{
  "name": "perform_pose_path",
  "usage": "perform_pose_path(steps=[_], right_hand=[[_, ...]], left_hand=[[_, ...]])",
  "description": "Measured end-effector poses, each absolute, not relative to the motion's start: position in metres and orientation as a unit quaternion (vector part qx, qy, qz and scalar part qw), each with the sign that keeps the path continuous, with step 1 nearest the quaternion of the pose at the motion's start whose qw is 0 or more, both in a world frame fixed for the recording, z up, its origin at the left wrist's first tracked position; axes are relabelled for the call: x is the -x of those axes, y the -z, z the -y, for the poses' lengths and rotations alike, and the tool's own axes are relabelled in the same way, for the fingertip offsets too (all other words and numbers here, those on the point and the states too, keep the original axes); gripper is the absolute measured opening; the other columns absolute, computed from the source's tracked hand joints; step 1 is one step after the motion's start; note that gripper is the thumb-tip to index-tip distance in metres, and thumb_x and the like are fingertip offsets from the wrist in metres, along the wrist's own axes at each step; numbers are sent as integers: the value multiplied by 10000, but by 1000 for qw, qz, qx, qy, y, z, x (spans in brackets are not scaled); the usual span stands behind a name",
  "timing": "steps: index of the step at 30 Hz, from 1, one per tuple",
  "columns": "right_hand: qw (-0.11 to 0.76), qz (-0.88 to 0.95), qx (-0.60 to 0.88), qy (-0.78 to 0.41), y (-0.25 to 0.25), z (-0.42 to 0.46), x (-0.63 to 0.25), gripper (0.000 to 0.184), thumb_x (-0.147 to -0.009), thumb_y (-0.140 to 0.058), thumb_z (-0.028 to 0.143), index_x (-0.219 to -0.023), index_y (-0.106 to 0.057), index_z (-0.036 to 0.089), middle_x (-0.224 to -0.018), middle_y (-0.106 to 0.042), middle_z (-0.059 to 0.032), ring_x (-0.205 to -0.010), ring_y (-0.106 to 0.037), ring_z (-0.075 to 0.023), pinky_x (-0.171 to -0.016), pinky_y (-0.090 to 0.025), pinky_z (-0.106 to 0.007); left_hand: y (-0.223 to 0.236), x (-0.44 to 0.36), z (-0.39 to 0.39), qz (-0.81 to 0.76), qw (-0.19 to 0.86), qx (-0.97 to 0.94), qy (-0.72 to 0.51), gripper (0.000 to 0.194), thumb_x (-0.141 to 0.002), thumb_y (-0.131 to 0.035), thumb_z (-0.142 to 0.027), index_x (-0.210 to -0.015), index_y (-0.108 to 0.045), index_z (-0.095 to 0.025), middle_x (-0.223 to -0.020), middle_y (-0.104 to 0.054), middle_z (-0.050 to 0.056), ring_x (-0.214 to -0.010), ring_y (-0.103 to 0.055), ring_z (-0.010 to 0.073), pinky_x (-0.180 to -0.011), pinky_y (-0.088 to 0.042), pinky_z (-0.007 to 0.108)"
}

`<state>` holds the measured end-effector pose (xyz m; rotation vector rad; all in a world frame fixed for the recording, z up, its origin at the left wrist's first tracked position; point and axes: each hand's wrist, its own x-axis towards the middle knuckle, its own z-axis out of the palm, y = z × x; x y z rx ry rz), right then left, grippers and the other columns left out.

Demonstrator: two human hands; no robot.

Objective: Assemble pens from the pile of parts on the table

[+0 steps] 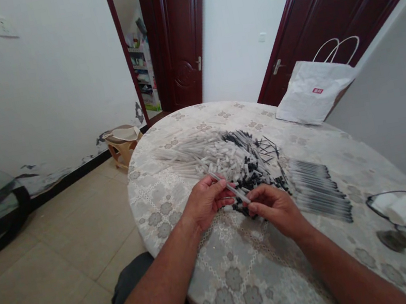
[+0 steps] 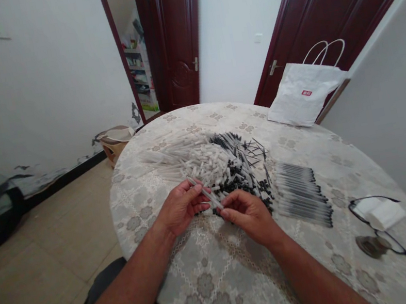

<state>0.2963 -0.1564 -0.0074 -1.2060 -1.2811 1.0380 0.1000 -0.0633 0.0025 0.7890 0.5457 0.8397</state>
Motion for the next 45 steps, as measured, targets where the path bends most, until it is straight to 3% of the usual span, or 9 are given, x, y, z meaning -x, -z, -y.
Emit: perform_pose_path(steps=[7,13,18,23,35,45], right_hand=[[500,532,501,-465,7,154,-300,267,-792,-846,406,-884,-703,200,-742,-731,1,-645,-651,-135,-616,-505,-249],[505,557,526,-398,3,156,-296,259,-820,-809,431,-896,-698,209,-756,-712,4,-646,-641,-140,-614,-504,-257],[472,590,616,-221,-5,154,-315,210,-917,-689,421,-964,-709,217,-765,-708,-9,-677,-650,-169,-652,-506,-281],[326,682,654,-21,-9,150,-344,135,-940,-606,252,-1002,-715,204,-962,-722,-73,-854,-663,-211,-818,-503,-340],[84,764,638,-41,-15,159,-321,119,-977,-610,251,-1055,-697,227,-1022,-668,-59,-928,-650,-189,-802,-463,-283],[62,703,708,-10,-15,154,-326,173,-996,-575,281,-1127,-673,222,-1100,-665,-78,-1005,-652,-210,-819,-452,-284]], left_hand=[[-1,-102,74,-239,840,-387,-295,264,-838,-805,-297,-969,-632,-146,-926,-782,133,-715,-756,184,-633,-634,284],[-2,-105,74,-232,858,-326,-323,188,-881,-766,-256,-944,-630,-141,-899,-785,120,-726,-766,181,-684,-641,286],[-6,-100,63,-254,840,-272,-395,127,-916,-715,-211,-898,-618,-131,-857,-772,102,-753,-769,200,-689,-651,320],[-10,-97,56,-292,803,-226,-467,113,-945,-660,-204,-877,-589,-148,-825,-763,92,-778,-772,208,-695,-646,326],[-6,-103,58,-315,780,-250,-479,205,-924,-698,-250,-875,-511,-183,-831,-743,74,-844,-780,254,-709,-648,371],[-5,-105,61,-316,777,-276,-470,186,-921,-701,-255,-906,-531,-181,-852,-745,66,-815,-779,238,-714,-647,366]])
